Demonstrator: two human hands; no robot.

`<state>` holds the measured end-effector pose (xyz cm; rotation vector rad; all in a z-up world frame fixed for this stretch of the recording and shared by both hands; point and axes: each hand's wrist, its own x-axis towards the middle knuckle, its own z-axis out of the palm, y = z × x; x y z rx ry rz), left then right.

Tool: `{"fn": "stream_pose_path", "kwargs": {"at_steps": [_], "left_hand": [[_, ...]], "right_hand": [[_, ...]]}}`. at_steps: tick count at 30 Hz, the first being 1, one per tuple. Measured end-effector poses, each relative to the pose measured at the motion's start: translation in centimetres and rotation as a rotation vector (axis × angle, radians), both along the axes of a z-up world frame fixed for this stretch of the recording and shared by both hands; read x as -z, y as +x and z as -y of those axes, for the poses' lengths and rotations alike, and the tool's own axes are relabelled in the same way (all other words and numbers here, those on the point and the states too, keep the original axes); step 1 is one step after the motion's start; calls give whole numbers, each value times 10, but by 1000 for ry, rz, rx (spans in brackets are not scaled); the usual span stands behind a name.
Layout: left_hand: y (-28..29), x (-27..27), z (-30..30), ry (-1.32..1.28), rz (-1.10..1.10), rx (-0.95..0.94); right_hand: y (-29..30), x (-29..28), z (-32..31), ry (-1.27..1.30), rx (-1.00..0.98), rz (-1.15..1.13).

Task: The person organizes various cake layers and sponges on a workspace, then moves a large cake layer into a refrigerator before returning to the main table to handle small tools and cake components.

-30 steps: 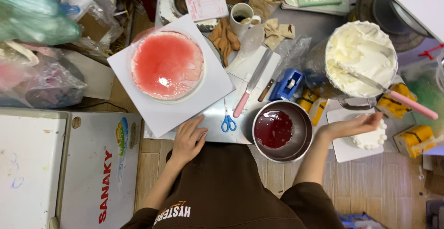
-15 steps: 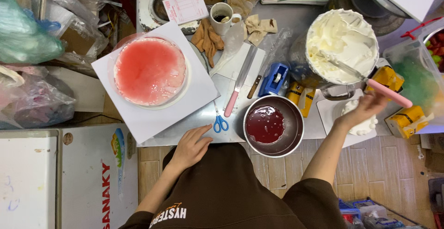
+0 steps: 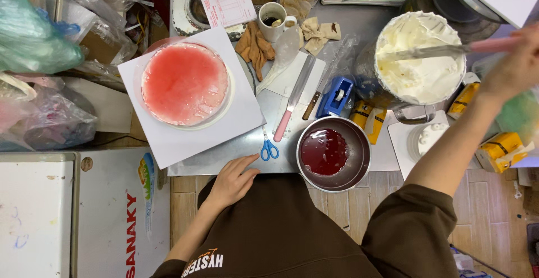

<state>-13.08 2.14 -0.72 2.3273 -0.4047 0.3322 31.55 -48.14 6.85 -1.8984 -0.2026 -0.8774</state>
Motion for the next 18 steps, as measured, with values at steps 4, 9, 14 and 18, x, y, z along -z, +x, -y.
{"fn": "stream_pose_path", "kwargs": {"at_steps": [4, 9, 14, 18], "left_hand": [[-2, 6, 5, -3, 12, -40], [1, 6, 10, -24, 2, -28], [5, 4, 9, -1, 21, -33], [4, 6, 9, 9, 25, -34]], "right_hand": [[0, 2, -75, -270, -23, 29], [-22, -1, -135, -317, -77, 80], [-76, 12, -186, -514, -82, 54], [-117, 12, -186, -349, -154, -128]]}}
